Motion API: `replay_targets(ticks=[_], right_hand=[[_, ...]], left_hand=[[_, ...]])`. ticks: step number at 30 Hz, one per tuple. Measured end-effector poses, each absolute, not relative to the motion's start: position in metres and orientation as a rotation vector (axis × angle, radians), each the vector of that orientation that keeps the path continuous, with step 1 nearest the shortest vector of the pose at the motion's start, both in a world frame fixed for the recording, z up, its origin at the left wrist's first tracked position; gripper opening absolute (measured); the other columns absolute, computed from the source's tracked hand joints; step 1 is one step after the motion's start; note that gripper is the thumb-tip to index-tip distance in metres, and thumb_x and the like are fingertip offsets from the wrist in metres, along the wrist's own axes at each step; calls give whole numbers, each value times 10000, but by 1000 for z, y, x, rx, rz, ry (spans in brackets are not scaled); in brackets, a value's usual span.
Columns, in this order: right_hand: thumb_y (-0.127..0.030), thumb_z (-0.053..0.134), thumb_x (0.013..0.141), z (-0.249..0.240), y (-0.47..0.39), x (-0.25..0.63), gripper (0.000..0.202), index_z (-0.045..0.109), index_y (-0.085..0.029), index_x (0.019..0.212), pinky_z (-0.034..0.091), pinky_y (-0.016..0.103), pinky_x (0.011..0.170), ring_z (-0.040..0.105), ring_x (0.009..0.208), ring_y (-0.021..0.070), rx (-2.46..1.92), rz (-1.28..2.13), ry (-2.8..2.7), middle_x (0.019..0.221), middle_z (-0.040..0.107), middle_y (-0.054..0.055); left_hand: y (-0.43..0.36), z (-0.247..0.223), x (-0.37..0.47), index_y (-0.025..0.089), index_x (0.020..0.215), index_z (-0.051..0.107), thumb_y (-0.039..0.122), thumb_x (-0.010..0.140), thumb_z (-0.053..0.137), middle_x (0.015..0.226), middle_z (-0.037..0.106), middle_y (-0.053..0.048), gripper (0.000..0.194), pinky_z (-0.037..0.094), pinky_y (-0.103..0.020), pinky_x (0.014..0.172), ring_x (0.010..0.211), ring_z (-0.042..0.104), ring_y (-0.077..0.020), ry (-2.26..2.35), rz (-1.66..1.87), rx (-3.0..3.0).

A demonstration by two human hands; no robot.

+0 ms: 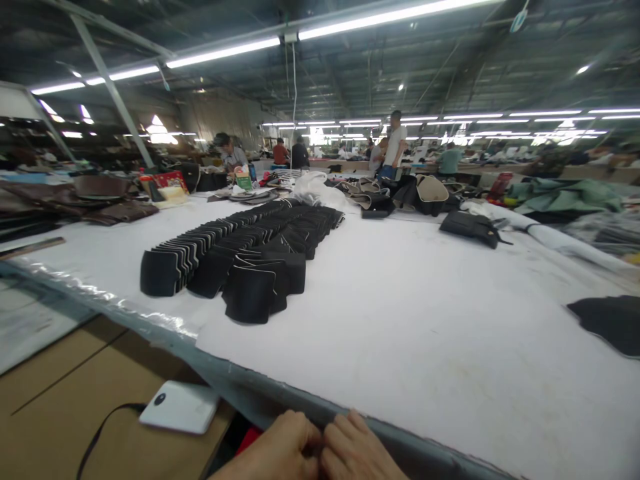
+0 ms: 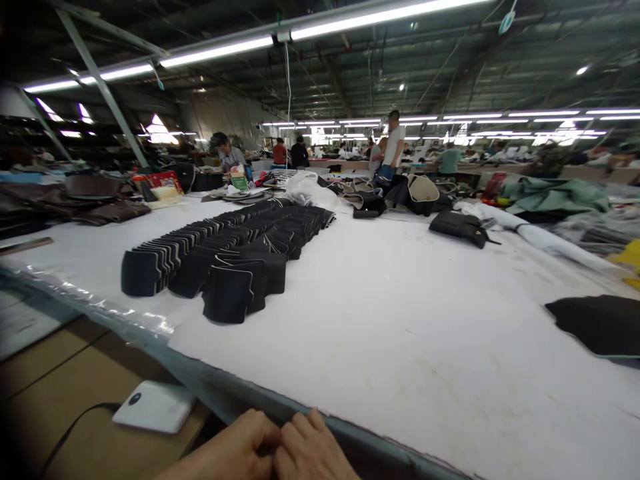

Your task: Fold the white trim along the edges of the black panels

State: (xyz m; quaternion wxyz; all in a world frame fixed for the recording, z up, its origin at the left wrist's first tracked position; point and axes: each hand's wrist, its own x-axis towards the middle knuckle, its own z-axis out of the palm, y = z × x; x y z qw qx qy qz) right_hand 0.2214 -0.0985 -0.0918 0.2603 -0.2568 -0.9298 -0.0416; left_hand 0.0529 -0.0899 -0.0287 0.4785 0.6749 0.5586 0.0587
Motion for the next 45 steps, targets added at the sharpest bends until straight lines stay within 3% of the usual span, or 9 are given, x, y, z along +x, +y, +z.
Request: replay_targets(ticks=[2,5,10,14,18,23,34,45], right_hand=[[-177,526,924,-101,-99,219,246,440,-195,695,335,301,625,393,648,154,-680,-163,-2496,658,461,-3],[-173,531,926,-106,-99,216,239,430,-186,711,286,294,600,363,632,144,-629,-225,-2467,651,441,-10],[-191,499,939,-91,-99,210,298,389,-175,663,208,314,592,326,610,143,-605,-259,-2319,629,435,-4],[-199,544,908,-84,-98,218,261,415,-178,682,210,325,611,357,629,148,-628,-178,-2328,627,476,-10],[-247,660,833,-70,-97,242,167,500,-199,842,254,325,670,450,750,165,-765,161,-2503,776,592,-14],[-206,609,887,-45,-100,256,102,536,-217,957,288,345,808,471,914,181,-1000,566,-2587,950,607,-2],[-282,602,908,-41,-104,257,115,528,-194,897,283,346,794,435,908,181,-1030,480,-2635,968,547,17],[-255,582,911,-26,-130,254,124,491,-178,877,318,340,803,435,930,182,-820,448,-2712,1004,555,38]], left_hand=[[-90,-34,48,155,497,529,135,572,467,508,390,46,100,239,-240,520,576,400,-119,1411,160,1633],[-90,-36,41,143,599,632,140,589,461,562,482,32,171,271,-234,547,612,435,-125,1388,166,1632],[-89,-34,43,148,664,596,203,704,480,654,498,32,134,304,-217,584,668,412,-117,1003,272,1563],[-86,-40,48,150,568,471,181,684,493,597,382,44,122,249,-222,542,630,351,-99,1012,319,1555],[-87,-41,50,153,583,498,213,709,500,585,360,51,140,231,-234,526,600,326,-92,1056,331,1579],[-86,-33,52,151,627,544,171,686,441,607,426,48,120,259,-228,551,616,359,-97,1109,291,1622],[-85,-31,52,156,681,646,192,678,440,579,485,46,209,259,-234,538,578,387,-101,1250,198,1681],[-88,-39,59,178,678,712,147,644,438,646,643,-18,277,297,-249,602,664,559,-153,1562,60,1772]])
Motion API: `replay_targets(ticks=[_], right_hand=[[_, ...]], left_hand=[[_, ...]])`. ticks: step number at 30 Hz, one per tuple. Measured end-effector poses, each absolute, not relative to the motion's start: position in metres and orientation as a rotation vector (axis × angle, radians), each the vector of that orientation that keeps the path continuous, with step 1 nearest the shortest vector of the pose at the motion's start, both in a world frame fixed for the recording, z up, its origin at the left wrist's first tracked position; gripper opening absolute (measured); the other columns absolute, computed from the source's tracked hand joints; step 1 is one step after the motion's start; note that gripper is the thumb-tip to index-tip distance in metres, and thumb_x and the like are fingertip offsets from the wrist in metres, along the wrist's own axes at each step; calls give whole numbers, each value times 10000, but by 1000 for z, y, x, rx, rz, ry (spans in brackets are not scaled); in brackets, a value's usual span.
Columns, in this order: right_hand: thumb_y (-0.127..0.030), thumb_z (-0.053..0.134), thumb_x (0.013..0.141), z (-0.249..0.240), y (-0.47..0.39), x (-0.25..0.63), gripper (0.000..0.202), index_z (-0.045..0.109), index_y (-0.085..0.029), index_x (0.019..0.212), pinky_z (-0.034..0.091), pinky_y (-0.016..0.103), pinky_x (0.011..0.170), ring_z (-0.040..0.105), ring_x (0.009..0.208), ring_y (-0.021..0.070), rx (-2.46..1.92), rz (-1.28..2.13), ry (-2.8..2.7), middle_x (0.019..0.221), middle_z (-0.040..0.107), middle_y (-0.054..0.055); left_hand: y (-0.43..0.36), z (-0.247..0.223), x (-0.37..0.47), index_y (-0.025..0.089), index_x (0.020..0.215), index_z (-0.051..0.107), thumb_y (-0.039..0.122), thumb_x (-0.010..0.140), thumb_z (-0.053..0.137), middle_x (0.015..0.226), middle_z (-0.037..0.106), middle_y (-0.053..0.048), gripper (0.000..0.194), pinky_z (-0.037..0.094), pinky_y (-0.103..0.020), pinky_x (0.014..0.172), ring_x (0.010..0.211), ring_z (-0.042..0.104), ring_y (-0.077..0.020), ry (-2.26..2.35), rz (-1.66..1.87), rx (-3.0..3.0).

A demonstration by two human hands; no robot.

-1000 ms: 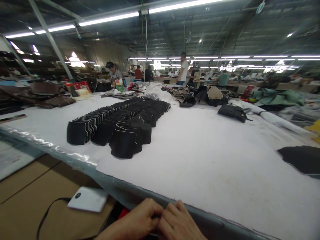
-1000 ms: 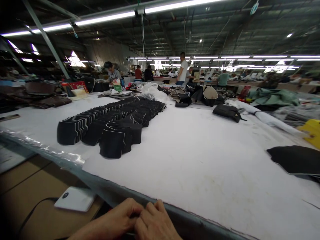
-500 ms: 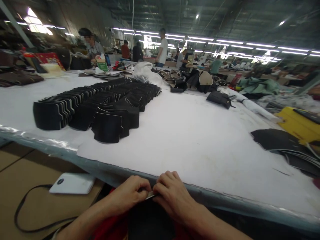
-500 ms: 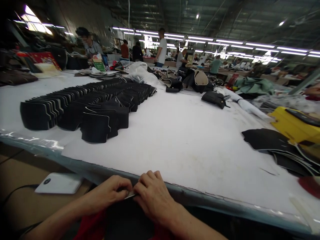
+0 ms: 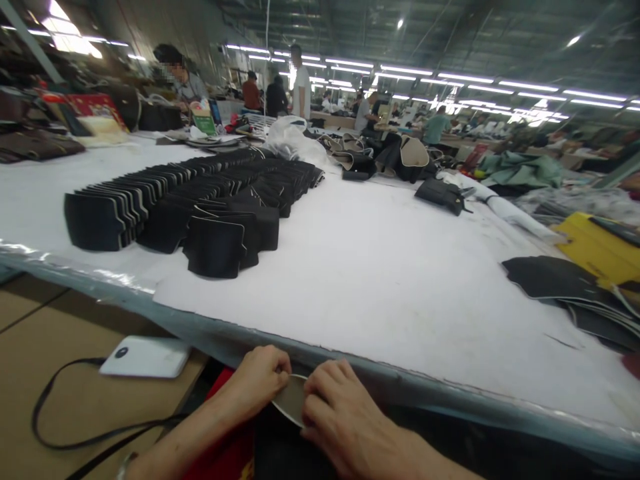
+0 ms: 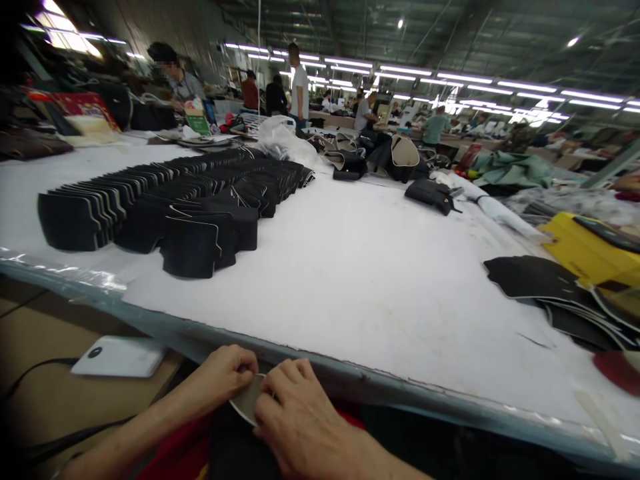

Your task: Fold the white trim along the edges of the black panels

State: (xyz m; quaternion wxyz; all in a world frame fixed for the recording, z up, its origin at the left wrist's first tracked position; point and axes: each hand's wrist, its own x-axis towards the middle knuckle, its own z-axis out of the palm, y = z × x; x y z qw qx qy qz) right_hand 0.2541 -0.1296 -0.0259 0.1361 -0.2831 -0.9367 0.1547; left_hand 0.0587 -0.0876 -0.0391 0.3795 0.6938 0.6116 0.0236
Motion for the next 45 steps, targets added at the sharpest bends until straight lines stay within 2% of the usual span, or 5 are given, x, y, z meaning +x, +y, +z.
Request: replay_targets(ticks=[8,15,20,33,45], right_hand=[[-211,553,918,-40,-131,258,82,494,-180,871,344,385,875,468,899,188,-795,459,-2604,933,584,42],[-138,555,914,-41,-117,263,109,470,-191,870,376,354,932,487,1031,177,-953,720,-2334,1072,588,34],[-139,509,937,-41,-112,262,74,472,-187,895,384,351,965,490,1079,178,-943,804,-2337,1139,580,46],[-185,439,981,-37,-100,258,64,498,-196,959,348,329,901,508,852,136,-923,869,-2526,920,589,1],[-183,441,962,-42,-99,256,113,442,-192,849,353,311,832,448,801,157,-914,874,-2470,816,516,3]], left_hand=[[-92,-45,57,158,694,687,175,666,449,662,614,-4,239,303,-239,603,674,525,-147,1428,197,1716],[-103,-22,45,154,771,640,510,927,378,751,589,3,469,358,-235,667,735,499,-144,1162,358,1576],[-121,-17,32,245,1036,660,351,888,558,1001,659,27,208,369,-216,822,931,571,-146,1270,324,1711],[-123,-22,28,196,852,713,317,902,495,721,568,21,254,330,-223,645,693,519,-119,1265,313,1707],[-122,-19,35,242,895,713,263,928,461,832,623,22,254,348,-229,714,817,574,-125,1250,289,1785]])
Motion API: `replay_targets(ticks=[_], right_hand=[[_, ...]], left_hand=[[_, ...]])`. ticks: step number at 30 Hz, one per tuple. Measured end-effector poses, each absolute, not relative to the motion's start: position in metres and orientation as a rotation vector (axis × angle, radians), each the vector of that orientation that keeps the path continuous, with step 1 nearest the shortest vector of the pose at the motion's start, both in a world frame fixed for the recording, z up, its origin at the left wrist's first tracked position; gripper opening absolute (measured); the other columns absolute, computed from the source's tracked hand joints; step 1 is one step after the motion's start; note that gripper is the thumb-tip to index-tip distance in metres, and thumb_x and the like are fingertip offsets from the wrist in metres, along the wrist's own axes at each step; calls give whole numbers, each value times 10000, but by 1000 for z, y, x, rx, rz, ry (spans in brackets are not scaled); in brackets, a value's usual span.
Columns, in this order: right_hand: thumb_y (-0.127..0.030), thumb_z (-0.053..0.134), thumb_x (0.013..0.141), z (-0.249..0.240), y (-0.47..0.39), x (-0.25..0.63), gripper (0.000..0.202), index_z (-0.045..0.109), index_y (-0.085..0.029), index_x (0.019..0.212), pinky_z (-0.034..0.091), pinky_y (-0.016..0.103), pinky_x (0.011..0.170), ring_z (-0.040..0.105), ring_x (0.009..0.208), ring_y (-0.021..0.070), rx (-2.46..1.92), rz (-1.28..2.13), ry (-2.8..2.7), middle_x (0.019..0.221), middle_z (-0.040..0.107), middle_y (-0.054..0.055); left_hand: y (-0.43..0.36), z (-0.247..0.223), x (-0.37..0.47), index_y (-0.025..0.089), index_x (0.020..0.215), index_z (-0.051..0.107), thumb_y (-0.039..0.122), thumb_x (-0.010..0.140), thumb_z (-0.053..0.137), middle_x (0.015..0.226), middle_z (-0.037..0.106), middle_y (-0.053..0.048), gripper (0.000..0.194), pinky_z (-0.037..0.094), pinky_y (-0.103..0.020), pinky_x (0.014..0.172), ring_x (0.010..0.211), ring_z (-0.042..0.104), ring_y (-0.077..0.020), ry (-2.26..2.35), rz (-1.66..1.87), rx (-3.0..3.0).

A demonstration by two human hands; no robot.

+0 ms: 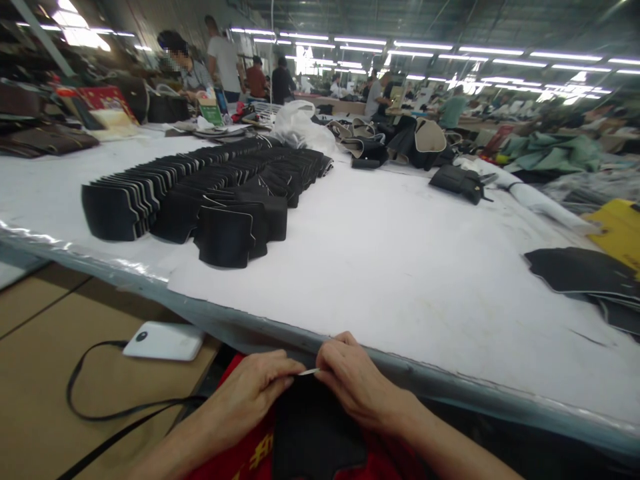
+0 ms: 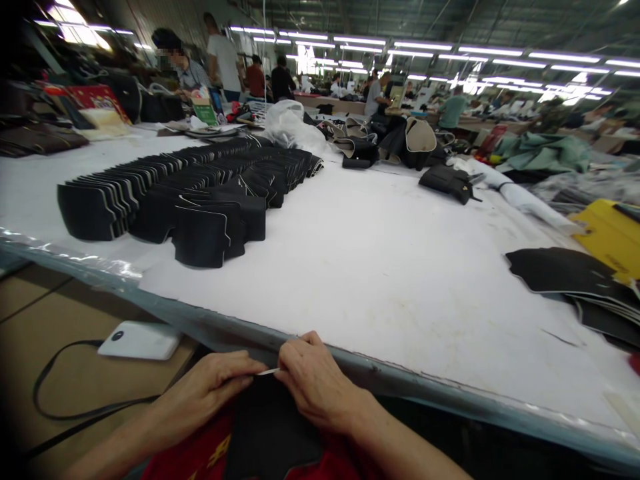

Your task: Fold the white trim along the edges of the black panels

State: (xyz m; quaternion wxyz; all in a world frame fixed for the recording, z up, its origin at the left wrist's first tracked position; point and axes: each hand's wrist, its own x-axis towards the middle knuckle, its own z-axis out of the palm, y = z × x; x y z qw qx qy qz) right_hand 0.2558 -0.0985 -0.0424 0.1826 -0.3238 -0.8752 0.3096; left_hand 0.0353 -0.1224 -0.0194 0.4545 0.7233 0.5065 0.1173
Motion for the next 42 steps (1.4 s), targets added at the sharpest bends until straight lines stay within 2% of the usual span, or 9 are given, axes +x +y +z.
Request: replay_targets(ticks=[8,11,14,18,24,29,35,39,42], right_hand=[[-199,477,951,-40,-101,256,109,464,-191,843,377,312,814,470,790,158,-966,902,-2396,802,540,8],[-210,554,926,-34,-102,261,56,505,-191,947,389,301,812,499,812,154,-1040,948,-2363,870,588,18],[-204,555,933,-28,-101,268,118,538,-200,1050,372,309,842,536,856,152,-1010,935,-2475,953,631,23],[-226,572,934,-27,-99,274,27,576,-200,925,344,308,848,573,802,131,-1039,901,-2533,886,658,-11],[-270,590,930,-32,-95,273,106,579,-201,850,343,300,834,577,734,118,-1068,905,-2520,791,655,-42],[-280,601,922,-30,-94,272,151,595,-196,797,349,294,828,515,646,97,-1105,934,-2483,717,633,-57],[-350,611,907,-23,-93,282,189,691,-209,811,339,236,681,511,703,121,-1240,1163,-2345,669,613,-25],[-352,589,921,-23,-92,286,216,709,-203,820,324,231,669,494,676,109,-1242,1211,-2286,663,607,-24],[-375,575,926,-27,-93,286,257,700,-201,785,313,239,676,483,707,125,-1250,1146,-2271,661,612,-18]], left_hand=[[-119,-32,49,204,819,699,321,935,469,794,601,-3,283,360,-247,724,816,547,-145,1191,437,1774],[-119,-34,49,211,843,700,330,932,487,809,595,6,260,368,-237,730,825,554,-137,1162,462,1722],[-118,-35,47,235,883,712,348,936,491,825,599,14,253,372,-229,734,829,557,-131,1157,469,1695],[-116,-35,46,242,908,717,365,931,497,845,616,11,253,383,-229,748,841,567,-138,1145,469,1650],[-116,-32,48,238,879,713,346,922,500,846,622,12,242,378,-240,754,851,570,-142,1166,449,1674],[-115,-28,54,189,780,674,341,890,525,784,609,7,239,366,-247,714,787,557,-140,1205,474,1678],[-115,-31,54,173,760,668,399,877,537,754,593,3,286,356,-248,680,750,544,-145,1212,482,1598],[-113,-31,52,174,765,681,419,872,548,751,603,1,298,364,-248,676,748,551,-149,1203,463,1577],[-112,-27,54,189,792,701,363,871,550,783,639,0,244,386,-247,709,782,581,-153,1237,454,1618]])
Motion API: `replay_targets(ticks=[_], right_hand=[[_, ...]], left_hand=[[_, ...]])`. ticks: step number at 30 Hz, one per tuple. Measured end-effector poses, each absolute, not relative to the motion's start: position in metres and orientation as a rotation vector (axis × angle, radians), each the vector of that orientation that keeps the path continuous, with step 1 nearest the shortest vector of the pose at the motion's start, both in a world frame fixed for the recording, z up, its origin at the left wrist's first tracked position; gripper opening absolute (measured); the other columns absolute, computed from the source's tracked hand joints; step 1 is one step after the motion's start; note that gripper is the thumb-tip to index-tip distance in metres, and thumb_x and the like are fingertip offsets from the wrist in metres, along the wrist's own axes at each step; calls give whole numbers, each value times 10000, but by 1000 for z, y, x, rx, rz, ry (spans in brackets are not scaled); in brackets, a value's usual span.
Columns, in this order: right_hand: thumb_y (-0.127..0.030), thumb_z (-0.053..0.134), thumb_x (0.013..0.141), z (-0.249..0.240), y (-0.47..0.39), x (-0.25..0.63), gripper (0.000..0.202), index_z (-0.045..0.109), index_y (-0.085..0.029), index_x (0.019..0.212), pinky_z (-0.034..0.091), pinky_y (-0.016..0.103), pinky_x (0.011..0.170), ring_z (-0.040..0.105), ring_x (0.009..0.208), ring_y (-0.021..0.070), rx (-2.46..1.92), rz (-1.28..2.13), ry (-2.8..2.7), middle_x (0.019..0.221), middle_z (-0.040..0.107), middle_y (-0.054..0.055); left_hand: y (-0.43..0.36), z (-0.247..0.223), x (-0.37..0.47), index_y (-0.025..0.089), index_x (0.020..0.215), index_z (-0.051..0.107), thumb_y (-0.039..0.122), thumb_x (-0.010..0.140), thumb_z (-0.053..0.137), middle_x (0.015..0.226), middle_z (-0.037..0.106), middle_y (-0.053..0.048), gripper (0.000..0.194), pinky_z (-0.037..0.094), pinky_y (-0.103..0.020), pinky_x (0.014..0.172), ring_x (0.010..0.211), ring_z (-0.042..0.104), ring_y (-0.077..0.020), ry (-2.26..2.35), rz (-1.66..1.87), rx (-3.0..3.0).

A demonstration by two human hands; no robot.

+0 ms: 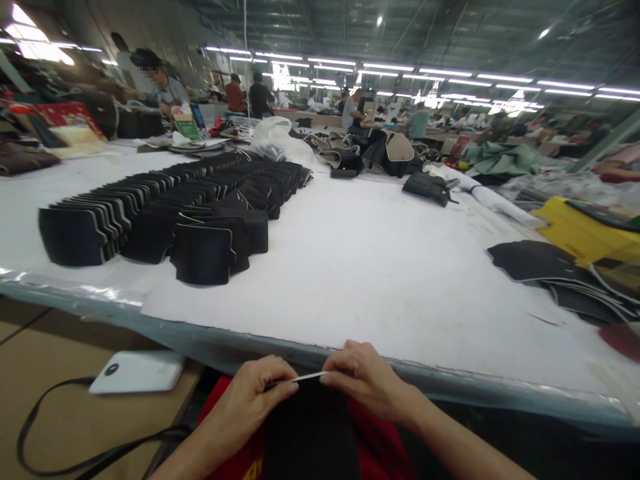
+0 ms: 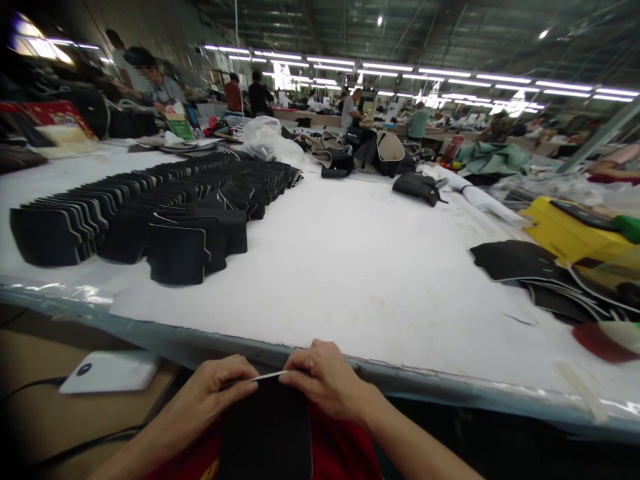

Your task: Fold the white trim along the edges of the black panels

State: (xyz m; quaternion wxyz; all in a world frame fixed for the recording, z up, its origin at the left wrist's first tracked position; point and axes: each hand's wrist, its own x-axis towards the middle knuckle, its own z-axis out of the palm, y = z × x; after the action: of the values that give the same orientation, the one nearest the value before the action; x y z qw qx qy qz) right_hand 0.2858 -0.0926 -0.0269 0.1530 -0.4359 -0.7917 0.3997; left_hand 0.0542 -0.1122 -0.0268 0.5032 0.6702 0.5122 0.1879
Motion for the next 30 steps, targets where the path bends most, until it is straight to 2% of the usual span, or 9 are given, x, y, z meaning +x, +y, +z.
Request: replay_targets(ticks=[4,9,16,22,25,27,30], right_hand=[[-400,552,938,-32,-93,285,287,698,-204,789,315,248,698,467,678,122,-1214,1131,-2273,649,612,-21],[-399,554,939,-34,-93,285,273,695,-209,804,320,250,718,477,679,118,-1208,1117,-2279,670,625,-27],[-393,553,938,-33,-94,284,264,687,-210,803,316,247,715,487,701,123,-1223,1096,-2293,681,635,-26],[-394,563,930,-32,-95,284,270,680,-199,786,319,243,712,480,690,117,-1211,1089,-2268,674,625,-23],[-406,559,930,-32,-94,285,285,687,-195,787,321,232,683,483,672,108,-1209,1126,-2229,647,603,-24],[-397,565,925,-32,-93,286,275,691,-195,789,318,225,663,479,658,102,-1208,1146,-2204,635,586,-27],[-379,566,920,-33,-92,285,262,689,-190,787,313,218,639,465,632,93,-1207,1196,-2159,619,559,-32]], left_hand=[[-112,-20,64,230,946,713,305,878,540,928,680,1,200,413,-242,805,899,605,-152,1267,524,1698],[-110,-15,72,206,842,700,248,921,475,859,671,2,243,406,-240,763,843,598,-137,1254,496,1838],[-107,-16,73,193,843,651,220,962,401,835,654,-7,278,397,-299,735,816,567,-176,1241,373,2180],[-112,-24,77,173,767,573,102,915,311,767,587,-46,308,368,-358,692,739,501,-215,1194,418,2601],[-111,-24,68,187,792,558,163,950,288,788,580,-34,314,376,-343,718,766,501,-200,1294,558,2430],[-110,-24,58,197,792,544,258,968,309,804,578,-26,300,384,-328,737,786,514,-189,1459,665,2211],[-110,-23,42,214,762,506,407,953,351,735,552,4,312,377,-300,681,711,516,-167,1695,718,1879]])
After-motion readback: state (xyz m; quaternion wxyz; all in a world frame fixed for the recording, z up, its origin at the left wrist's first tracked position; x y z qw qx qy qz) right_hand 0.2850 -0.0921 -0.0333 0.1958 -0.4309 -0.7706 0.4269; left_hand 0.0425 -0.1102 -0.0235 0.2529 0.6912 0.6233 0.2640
